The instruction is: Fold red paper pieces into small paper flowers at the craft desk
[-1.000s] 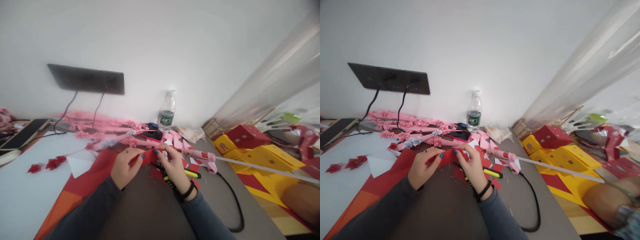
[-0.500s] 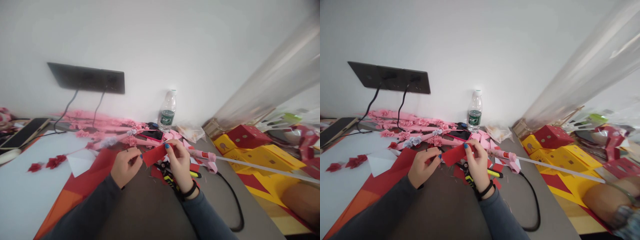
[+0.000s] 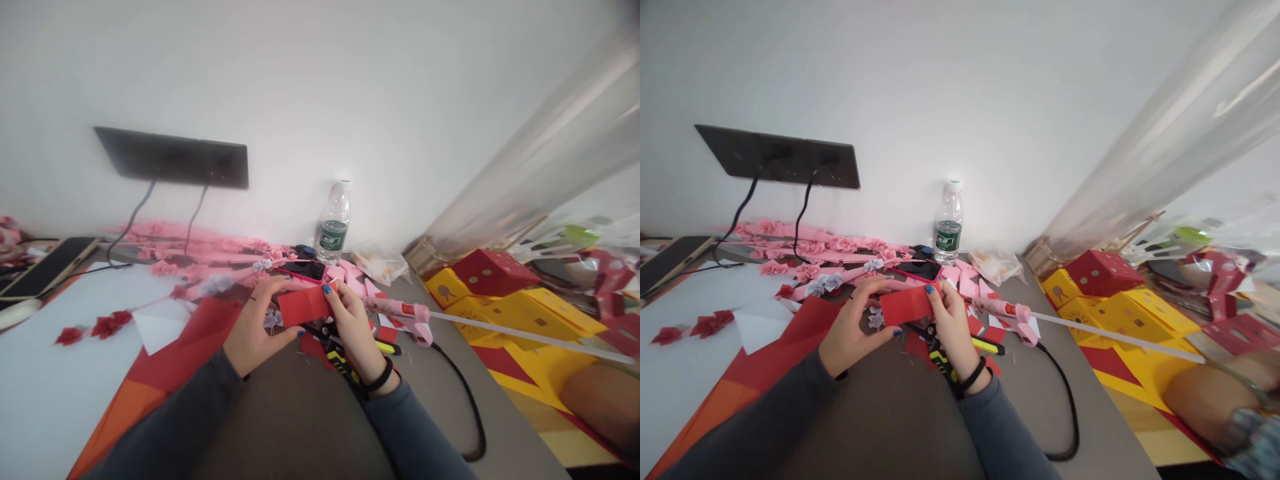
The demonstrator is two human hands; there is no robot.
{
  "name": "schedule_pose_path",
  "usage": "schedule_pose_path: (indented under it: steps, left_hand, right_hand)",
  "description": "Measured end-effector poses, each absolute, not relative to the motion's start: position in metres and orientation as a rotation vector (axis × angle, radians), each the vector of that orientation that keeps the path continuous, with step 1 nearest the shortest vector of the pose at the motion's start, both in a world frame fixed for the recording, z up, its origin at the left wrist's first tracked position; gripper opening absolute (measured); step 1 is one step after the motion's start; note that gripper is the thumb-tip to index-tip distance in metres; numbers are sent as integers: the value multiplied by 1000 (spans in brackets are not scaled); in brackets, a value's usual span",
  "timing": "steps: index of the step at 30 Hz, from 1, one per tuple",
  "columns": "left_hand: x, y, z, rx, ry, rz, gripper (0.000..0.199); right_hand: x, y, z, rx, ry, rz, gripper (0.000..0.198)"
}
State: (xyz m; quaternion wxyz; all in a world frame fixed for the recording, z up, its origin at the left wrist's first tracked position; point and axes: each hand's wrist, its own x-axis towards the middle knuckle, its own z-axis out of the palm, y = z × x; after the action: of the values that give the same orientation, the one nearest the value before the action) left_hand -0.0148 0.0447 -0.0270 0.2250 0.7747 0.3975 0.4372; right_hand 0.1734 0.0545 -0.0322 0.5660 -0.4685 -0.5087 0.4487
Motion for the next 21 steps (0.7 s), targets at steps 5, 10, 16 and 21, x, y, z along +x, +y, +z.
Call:
schedule_pose_path:
  steps: [5,10,16,21]
  left_hand:
    - [-15,43,-28,2298,1051,1070,54]
    - [-13,43,-32,2362,1018,1073,48]
    - [-12,41,-30,2356,1052,1093,43]
    - [-14,43,-31,2336,972,1085,45]
  right_hand:
    - [173,54,-32,-1094,-1194,1123,37]
    - [173,54,-34,-1093,-1187,1132,37]
    - [172,54,-35,-1143,-1212,1092,42]
    - [171,53,-35,-1152,-1214,1131,45]
